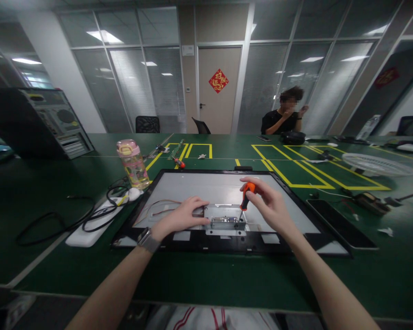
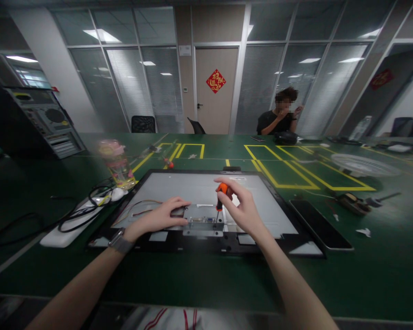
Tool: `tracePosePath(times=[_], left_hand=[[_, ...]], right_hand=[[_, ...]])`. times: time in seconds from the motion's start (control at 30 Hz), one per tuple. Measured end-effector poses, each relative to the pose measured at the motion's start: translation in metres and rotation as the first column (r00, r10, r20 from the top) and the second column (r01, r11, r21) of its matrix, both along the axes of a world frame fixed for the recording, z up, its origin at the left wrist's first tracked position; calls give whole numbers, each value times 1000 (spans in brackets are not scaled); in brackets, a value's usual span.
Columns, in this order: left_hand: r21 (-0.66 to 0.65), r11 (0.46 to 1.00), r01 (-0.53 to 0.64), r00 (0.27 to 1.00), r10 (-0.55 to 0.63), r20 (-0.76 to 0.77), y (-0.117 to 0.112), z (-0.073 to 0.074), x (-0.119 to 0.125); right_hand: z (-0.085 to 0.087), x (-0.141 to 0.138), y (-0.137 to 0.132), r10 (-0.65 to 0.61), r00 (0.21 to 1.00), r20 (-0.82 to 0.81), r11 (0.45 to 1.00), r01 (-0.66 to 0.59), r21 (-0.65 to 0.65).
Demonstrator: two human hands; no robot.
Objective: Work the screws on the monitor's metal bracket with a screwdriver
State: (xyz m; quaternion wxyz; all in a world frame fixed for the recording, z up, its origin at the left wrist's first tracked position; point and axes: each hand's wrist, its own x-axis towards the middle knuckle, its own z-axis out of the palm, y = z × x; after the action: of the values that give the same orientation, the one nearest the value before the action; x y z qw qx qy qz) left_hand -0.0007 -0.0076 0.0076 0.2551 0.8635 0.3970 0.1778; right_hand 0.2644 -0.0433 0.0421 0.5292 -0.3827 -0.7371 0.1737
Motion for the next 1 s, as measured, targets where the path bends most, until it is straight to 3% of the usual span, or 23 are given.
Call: tracePosePath(times=[0.13, 0.3, 0.47, 0.73, 1.0], left_hand=[[-5, 1000, 1, 1000, -1, -1, 1, -3, -1], [3, 1000, -3, 1000, 3, 2, 0, -3, 0], [5, 1000, 4, 1000, -4, 3, 0, -1, 0], [8, 1000, -1, 1000, 1, 0, 1, -3, -1], [1, 1000, 6, 1000, -6, -1, 0, -2, -1]], right_hand=[[0, 0, 0, -56, 998, -1, 998, 56, 36], [2, 1, -2, 12, 1000, -29, 1000, -11, 17], [4, -1, -3, -80, 992, 100, 994, 72, 82], [4, 0, -4, 95, 995, 0, 995, -95, -35], [4, 1, -3, 19, 996, 91, 999, -22, 26]])
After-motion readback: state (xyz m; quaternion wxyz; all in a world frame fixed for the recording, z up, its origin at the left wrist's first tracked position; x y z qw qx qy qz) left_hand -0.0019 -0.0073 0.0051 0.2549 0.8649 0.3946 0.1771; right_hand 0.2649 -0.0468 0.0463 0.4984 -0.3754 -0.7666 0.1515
